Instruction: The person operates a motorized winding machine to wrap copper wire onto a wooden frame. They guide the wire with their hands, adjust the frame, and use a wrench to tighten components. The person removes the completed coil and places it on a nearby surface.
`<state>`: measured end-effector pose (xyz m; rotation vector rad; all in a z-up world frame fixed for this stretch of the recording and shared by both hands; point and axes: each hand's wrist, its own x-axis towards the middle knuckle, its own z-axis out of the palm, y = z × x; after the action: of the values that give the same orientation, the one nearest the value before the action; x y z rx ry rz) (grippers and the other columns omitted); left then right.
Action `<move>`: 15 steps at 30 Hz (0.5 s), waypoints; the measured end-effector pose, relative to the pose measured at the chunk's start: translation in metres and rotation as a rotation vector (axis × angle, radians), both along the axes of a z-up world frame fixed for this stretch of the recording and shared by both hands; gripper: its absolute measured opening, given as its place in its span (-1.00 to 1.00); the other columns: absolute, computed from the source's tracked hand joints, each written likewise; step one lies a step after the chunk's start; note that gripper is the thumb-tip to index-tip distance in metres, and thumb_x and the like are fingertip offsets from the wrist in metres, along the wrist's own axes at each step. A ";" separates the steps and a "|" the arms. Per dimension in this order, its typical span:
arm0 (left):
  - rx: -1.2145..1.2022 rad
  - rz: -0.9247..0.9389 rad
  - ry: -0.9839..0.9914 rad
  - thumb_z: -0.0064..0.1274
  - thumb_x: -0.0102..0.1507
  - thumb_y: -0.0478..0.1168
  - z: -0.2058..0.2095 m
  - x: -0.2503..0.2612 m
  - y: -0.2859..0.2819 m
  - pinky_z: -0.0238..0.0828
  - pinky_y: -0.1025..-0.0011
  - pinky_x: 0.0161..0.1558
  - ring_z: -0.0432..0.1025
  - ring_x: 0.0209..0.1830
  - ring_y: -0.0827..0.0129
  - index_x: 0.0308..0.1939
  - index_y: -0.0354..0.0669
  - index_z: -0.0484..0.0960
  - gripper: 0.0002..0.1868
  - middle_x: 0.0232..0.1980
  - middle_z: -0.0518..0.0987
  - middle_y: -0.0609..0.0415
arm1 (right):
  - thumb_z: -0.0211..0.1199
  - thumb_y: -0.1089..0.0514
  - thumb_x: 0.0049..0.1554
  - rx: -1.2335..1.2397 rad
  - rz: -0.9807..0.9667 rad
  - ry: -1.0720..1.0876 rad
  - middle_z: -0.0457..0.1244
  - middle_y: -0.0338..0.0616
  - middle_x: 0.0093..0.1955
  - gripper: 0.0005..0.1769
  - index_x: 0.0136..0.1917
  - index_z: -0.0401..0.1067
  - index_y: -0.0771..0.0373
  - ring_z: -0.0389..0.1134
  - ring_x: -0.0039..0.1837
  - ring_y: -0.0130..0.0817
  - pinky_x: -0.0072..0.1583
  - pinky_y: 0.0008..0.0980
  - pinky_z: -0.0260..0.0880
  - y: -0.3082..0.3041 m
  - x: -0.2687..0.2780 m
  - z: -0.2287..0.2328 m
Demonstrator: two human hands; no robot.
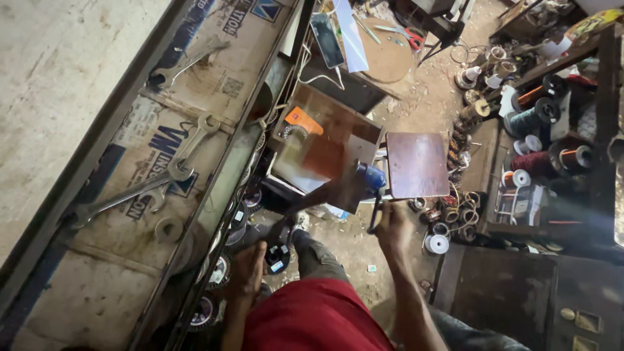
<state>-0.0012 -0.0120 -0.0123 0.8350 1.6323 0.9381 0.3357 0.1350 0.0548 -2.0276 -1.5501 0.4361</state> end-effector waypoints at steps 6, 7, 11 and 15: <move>-0.008 -0.021 0.027 -0.18 0.35 0.28 -0.002 0.002 0.005 0.24 0.24 -0.43 0.33 -0.56 0.33 -0.57 -0.24 0.49 -0.32 -0.61 0.39 0.04 | 0.11 0.21 0.40 0.608 -0.020 -0.111 0.43 -0.08 -0.10 -0.78 -0.01 0.54 0.30 0.41 -0.19 -0.41 -0.14 -0.37 0.39 0.045 0.001 0.083; 0.012 -0.007 0.023 -0.18 0.35 0.29 -0.004 0.003 0.004 0.25 0.25 -0.43 0.35 -0.57 0.33 -0.58 -0.24 0.49 -0.30 -0.62 0.40 0.05 | 0.16 0.17 0.39 0.540 -0.135 -0.115 0.40 -0.05 -0.20 -0.76 -0.05 0.56 0.28 0.36 -0.26 -0.35 -0.19 -0.33 0.31 0.063 0.005 0.083; 0.026 0.013 -0.043 -0.20 0.35 0.30 -0.009 0.005 0.015 0.24 0.26 -0.44 0.33 -0.59 0.32 -0.57 -0.20 0.50 -0.32 -0.63 0.40 0.07 | 0.17 0.13 0.35 0.477 -0.190 -0.077 0.43 -0.10 -0.20 -0.75 -0.12 0.58 0.22 0.37 -0.29 -0.38 -0.23 -0.37 0.34 0.141 0.037 0.058; -0.059 0.057 -0.016 -0.15 0.33 0.28 -0.007 0.007 0.018 0.25 0.27 -0.45 0.31 -0.58 0.34 -0.58 -0.22 0.51 -0.33 -0.63 0.41 0.07 | 0.24 0.14 0.19 -0.025 -0.046 -0.095 0.39 -0.05 -0.24 -0.82 -0.14 0.56 0.29 0.40 -0.28 -0.35 -0.23 -0.33 0.41 0.205 0.064 -0.009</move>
<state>0.0061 0.0058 -0.0194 0.7424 1.6694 0.9302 0.3999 0.3400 0.0460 -2.1262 -1.5575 0.3480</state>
